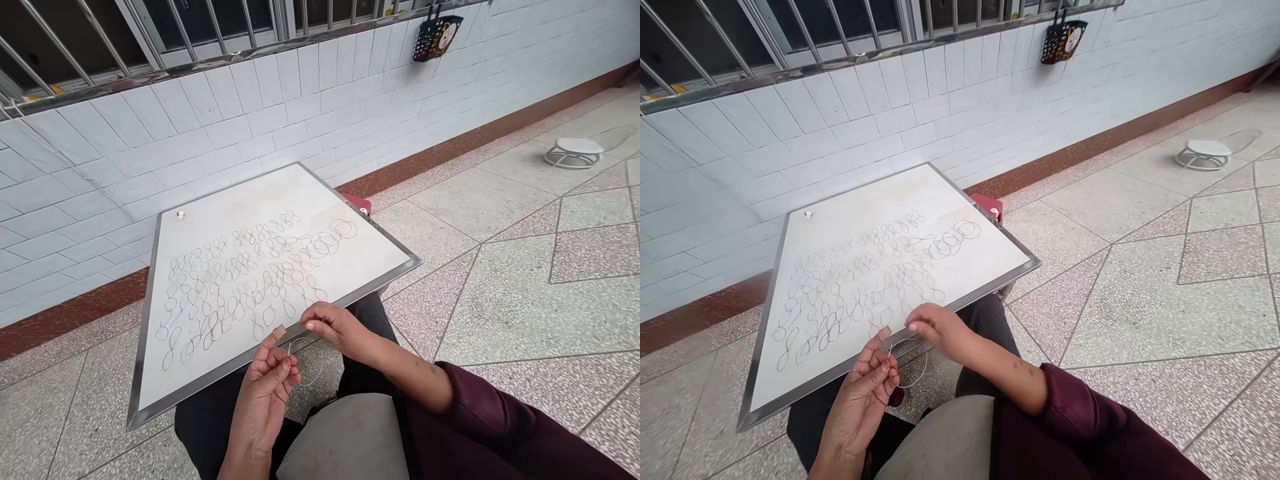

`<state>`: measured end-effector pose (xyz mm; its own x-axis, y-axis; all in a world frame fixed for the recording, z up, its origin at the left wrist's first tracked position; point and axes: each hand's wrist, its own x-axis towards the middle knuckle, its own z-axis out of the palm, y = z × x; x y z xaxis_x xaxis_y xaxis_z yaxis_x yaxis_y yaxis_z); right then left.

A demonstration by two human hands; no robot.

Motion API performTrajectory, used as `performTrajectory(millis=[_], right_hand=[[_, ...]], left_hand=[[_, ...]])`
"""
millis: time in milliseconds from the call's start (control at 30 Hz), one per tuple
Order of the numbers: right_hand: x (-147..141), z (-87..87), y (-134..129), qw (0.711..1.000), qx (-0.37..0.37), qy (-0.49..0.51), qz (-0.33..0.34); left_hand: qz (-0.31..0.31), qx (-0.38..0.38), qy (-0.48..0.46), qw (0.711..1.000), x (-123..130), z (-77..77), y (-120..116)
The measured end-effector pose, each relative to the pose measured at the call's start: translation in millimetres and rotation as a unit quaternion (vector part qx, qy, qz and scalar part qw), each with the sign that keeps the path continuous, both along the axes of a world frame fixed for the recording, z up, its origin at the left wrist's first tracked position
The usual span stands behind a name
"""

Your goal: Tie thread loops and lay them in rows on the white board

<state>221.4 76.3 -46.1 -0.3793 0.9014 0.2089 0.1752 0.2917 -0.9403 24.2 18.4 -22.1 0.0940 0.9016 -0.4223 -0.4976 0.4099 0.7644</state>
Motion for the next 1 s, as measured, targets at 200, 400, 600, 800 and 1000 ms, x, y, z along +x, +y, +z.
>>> performTrajectory(millis=[200,400,600,800,1000], right_hand=[[1,-11.2,-7,0.911,-0.309,0.22,0.162],[-13,-25.8,-13,0.82,-0.41,0.362,0.167],[-23,-27.0,-17,0.825,-0.332,0.4,0.222],[-26,-36.0,-14,0.807,-0.263,0.42,0.321],[-26,-38.9,-8,0.807,-0.252,0.423,0.327]], left_hand=[[0.051,0.015,0.013,0.999,-10,1.4,2],[0.075,0.042,0.093,0.992,-11,6.6,0],[0.066,0.053,0.145,0.986,-1,15.1,-5],[0.037,0.055,0.165,0.984,10,21.2,-9],[0.012,0.039,0.166,0.985,12,18.0,-8]])
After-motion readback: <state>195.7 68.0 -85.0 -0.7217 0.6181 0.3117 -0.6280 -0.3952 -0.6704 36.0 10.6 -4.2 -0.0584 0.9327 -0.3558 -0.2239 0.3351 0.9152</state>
